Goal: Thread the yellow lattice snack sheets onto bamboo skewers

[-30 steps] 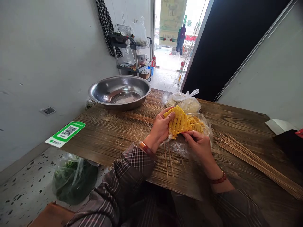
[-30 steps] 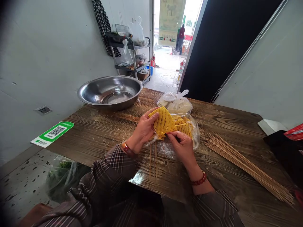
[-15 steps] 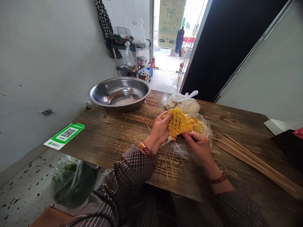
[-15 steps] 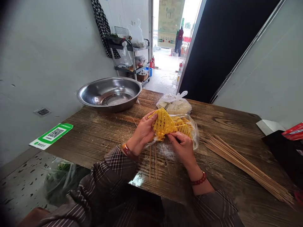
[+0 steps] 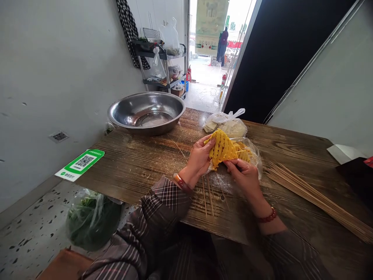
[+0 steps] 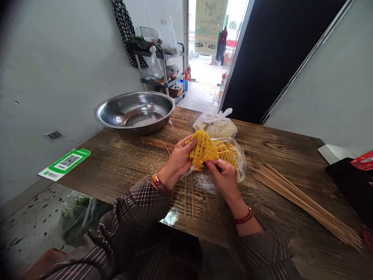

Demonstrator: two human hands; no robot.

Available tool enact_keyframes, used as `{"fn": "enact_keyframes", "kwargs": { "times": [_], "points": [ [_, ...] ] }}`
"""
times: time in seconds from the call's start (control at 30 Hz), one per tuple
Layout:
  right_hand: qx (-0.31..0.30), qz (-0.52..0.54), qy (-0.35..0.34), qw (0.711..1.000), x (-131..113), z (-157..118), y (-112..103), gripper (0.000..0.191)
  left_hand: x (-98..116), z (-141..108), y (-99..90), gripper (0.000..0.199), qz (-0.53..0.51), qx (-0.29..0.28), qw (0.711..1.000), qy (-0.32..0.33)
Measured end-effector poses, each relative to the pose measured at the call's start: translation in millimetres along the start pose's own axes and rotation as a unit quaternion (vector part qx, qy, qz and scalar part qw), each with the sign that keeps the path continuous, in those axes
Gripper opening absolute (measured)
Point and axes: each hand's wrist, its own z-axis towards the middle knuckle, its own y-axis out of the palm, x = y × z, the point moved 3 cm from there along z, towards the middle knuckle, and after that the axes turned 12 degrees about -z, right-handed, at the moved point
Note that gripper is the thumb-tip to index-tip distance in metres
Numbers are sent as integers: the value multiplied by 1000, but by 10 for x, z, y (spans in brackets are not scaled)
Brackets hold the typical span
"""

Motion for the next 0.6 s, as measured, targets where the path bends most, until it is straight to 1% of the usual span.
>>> {"fn": "enact_keyframes", "kwargs": {
  "times": [0.17,0.33,0.47,0.6],
  "points": [
    [-10,-3,6,1000,-7,3,-22,32,14,-25,34,37,14,10,1000,1],
    [-24,13,20,999,20,13,-39,30,68,-25,47,32,18,21,1000,3],
    [-61,29,26,997,15,6,-47,28,132,-3,20,33,30,17,999,16],
    [-96,33,26,995,3,-11,-36,29,197,16,2,36,25,32,999,28]
  ]
}}
